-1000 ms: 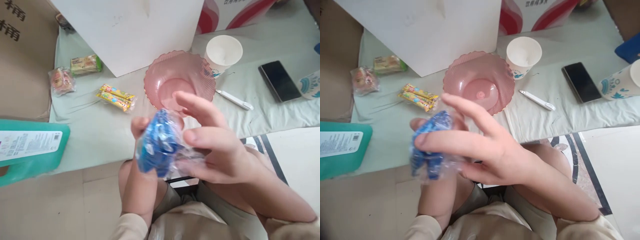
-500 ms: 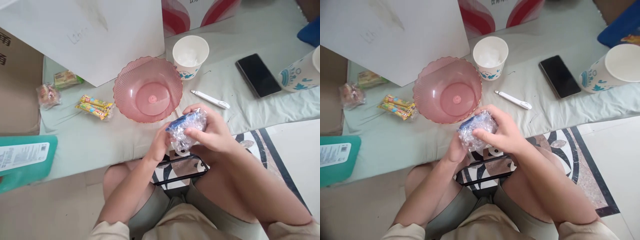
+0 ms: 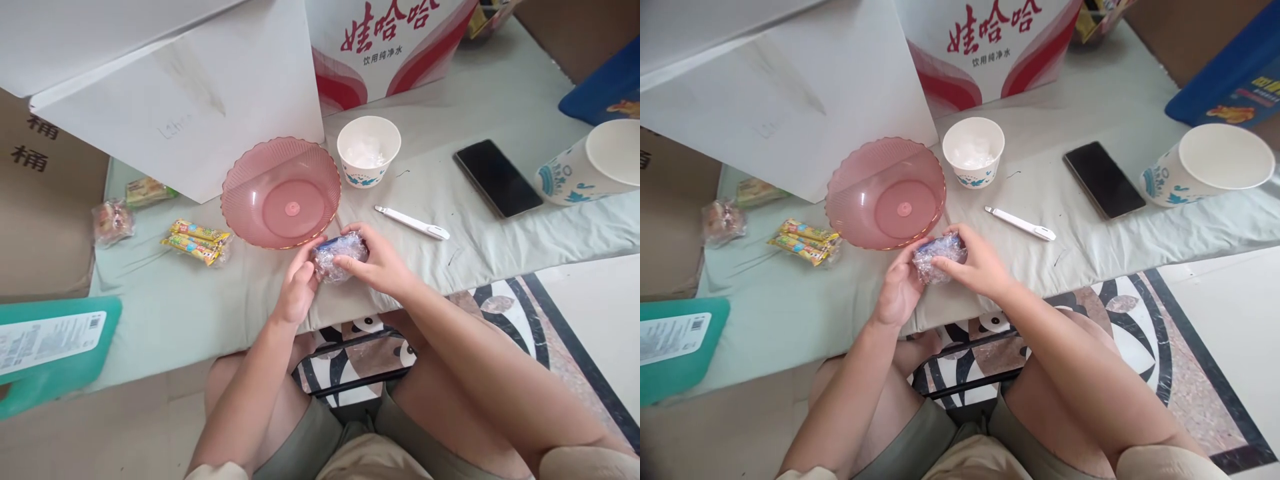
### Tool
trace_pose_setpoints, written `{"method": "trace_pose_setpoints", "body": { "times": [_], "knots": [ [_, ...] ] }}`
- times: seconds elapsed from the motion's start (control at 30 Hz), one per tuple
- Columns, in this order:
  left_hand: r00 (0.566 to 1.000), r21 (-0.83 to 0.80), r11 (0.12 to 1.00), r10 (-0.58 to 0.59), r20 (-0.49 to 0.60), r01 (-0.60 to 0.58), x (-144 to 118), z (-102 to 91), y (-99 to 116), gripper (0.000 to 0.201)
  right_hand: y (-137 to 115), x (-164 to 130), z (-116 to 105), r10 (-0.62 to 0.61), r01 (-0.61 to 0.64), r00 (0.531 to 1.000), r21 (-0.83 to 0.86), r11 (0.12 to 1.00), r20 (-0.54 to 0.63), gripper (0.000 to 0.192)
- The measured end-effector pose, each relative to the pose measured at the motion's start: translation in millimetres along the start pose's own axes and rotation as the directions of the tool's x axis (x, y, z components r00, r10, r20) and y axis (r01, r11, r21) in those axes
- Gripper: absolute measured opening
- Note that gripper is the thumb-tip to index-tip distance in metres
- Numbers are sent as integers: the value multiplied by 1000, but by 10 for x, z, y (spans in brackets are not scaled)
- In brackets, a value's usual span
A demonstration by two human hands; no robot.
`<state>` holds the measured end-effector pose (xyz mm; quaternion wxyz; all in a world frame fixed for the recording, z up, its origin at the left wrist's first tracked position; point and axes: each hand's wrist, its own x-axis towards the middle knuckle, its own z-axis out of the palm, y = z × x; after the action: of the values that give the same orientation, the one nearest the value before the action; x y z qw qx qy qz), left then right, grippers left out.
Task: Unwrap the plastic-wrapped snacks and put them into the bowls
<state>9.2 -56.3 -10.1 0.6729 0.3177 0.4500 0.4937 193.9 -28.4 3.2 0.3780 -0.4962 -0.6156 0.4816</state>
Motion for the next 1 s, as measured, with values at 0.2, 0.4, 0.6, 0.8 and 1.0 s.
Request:
{"method": "trace_pose_setpoints", "body": {
  "times": [0.2,0.4,0.6,0.8,1.0],
  "knots": [
    [998,121,991,57,35,-61,70,-86,-2,66,128,19,103,-38,38,999,22,999,9,62],
    [993,427,897,103,53,-116,-50,-211,89,48,138,-61,-22,-135,136,990,-35,990,30,55],
    [999,461,887,38,-14,-28,-149,-394,144,51,421,16,-620,-125,-221,907,-707,672,-402,35],
    [985,581,797,166,57,-167,-247,-419,112,44,398,-41,-713,-48,-292,888,-642,709,-457,12],
    [993,503,861,111,-48,-72,-290,-407,133,41,18,-243,-65,-89,80,995,-148,986,-55,12]
  ]
}}
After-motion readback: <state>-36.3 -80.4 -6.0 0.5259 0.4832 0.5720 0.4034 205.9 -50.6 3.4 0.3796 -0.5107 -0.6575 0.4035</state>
